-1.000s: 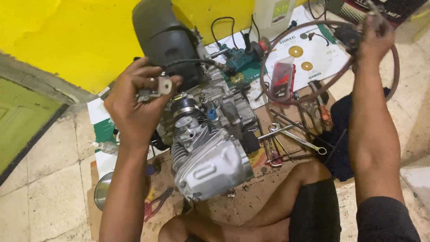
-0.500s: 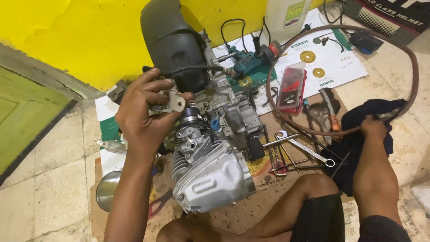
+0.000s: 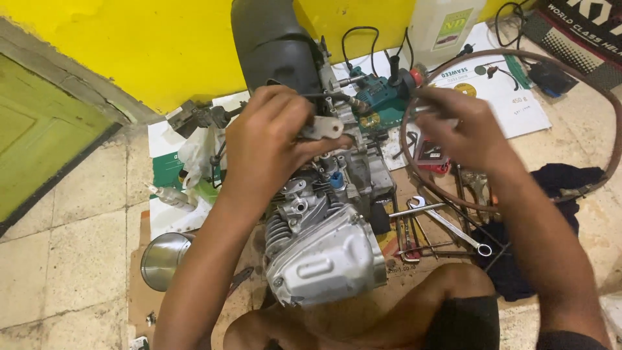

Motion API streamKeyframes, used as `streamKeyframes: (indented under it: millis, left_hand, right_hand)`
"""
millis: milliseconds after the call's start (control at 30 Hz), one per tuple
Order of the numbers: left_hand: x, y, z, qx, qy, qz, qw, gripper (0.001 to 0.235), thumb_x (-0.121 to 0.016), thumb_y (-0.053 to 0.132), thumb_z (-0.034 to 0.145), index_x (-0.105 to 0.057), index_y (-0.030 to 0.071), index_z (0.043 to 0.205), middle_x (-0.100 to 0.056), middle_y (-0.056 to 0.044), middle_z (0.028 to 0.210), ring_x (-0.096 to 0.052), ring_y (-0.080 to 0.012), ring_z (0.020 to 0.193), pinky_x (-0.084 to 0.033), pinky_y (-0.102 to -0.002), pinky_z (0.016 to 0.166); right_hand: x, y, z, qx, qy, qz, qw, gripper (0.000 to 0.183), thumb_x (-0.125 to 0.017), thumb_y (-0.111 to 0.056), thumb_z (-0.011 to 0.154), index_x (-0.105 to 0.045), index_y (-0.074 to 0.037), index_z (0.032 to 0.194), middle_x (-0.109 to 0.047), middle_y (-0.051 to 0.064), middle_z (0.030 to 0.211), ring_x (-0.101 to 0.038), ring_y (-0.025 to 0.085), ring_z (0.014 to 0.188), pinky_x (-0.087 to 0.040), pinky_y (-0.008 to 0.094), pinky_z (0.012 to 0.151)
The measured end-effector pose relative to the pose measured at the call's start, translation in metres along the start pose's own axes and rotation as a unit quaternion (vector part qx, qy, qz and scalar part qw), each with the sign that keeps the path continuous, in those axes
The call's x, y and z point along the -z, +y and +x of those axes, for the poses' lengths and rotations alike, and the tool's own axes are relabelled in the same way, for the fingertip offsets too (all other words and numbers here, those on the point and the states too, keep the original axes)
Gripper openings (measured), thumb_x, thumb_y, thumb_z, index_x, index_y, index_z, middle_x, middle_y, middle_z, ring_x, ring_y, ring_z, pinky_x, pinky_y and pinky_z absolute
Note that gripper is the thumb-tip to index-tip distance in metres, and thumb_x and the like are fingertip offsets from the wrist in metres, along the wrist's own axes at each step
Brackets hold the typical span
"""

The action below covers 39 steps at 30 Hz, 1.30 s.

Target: The person sits on the floor and works on a motorcycle engine, using a wrench to tighten bolts on the carburetor and other components. They also handle a small black part and a hose, connecting them to the engine.

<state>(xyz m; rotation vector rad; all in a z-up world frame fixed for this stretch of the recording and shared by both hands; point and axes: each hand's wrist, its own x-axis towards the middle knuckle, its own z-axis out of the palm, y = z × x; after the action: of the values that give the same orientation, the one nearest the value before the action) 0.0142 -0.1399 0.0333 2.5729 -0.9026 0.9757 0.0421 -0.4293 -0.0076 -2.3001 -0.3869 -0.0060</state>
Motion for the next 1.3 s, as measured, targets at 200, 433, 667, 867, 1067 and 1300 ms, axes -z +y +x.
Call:
streamKeyframes:
  millis: [200, 433, 667, 867, 1067, 1300]
  left_hand:
    - [-0.022, -0.011, 0.017, -0.027, -0.003, 0.076, 0.997, 0.043, -0.088, 0.02, 0.064, -0.06, 0.007, 0.093, -0.068, -0.009, 0.087, -0.061, -0.0241, 0.078, -0.047, -0.035, 0.053]
    - [0.049, -0.052, -0.004, 0.072, -0.145, -0.155, 0.975, 0.069, -0.08, 0.021, 0.08, -0.043, 0.006, 0.136, -0.042, -0.015, 0.147, -0.045, -0.0342, 0.132, -0.039, -0.052, 0.109]
    - [0.053, -0.102, -0.065, 0.349, -0.282, -0.194, 0.872, 0.074, -0.065, 0.044, 0.081, -0.038, 0.014, 0.144, -0.041, -0.012, 0.148, -0.042, -0.0321, 0.132, -0.035, -0.053, 0.105]
    - [0.037, -0.111, -0.079, 0.347, -0.228, -0.213, 0.885, 0.072, -0.066, 0.049, 0.08, -0.044, 0.016, 0.141, -0.045, -0.009, 0.147, -0.041, -0.0305, 0.132, -0.037, -0.053, 0.102]
    - [0.027, -0.114, -0.088, 0.327, -0.144, -0.144, 0.923, 0.049, -0.067, 0.044, 0.085, -0.063, 0.013, 0.122, -0.063, -0.009, 0.123, -0.054, -0.0273, 0.114, -0.042, -0.05, 0.092]
    - [0.004, -0.122, -0.1, 0.165, 0.002, -0.013, 0.986, 0.028, -0.073, 0.032, 0.094, -0.075, 0.005, 0.1, -0.068, -0.011, 0.093, -0.058, -0.0273, 0.087, -0.045, -0.04, 0.069]
  right_hand:
    - [-0.03, -0.101, 0.018, 0.361, 0.047, -0.007, 0.931, 0.041, -0.066, -0.015, 0.096, -0.05, 0.011, 0.123, -0.064, 0.021, 0.098, -0.068, 0.024, 0.073, -0.061, 0.03, 0.062]
    - [-0.042, -0.08, 0.036, 0.405, 0.058, 0.033, 0.912, 0.011, -0.063, 0.002, 0.097, -0.064, 0.013, 0.099, -0.068, 0.024, 0.091, -0.065, 0.023, 0.066, -0.054, 0.026, 0.05]
    - [-0.048, -0.108, 0.041, 0.41, 0.067, -0.048, 0.908, 0.019, -0.064, -0.006, 0.098, -0.068, 0.012, 0.103, -0.062, 0.026, 0.108, -0.063, 0.033, 0.093, -0.057, 0.038, 0.077]
    - [-0.053, -0.15, 0.048, 0.321, -0.069, -0.149, 0.933, 0.034, -0.053, -0.028, 0.101, -0.065, 0.0, 0.114, -0.054, 0.021, 0.124, -0.056, 0.031, 0.105, -0.049, 0.049, 0.089]
    - [-0.054, -0.143, 0.059, 0.32, -0.054, -0.13, 0.937, 0.037, -0.057, -0.025, 0.099, -0.062, 0.005, 0.12, -0.052, 0.024, 0.123, -0.055, 0.035, 0.107, -0.049, 0.048, 0.095]
    - [-0.051, -0.087, 0.058, 0.354, -0.014, -0.142, 0.924, 0.03, -0.061, -0.02, 0.098, -0.068, 0.006, 0.112, -0.064, 0.021, 0.109, -0.064, 0.029, 0.089, -0.058, 0.037, 0.081]
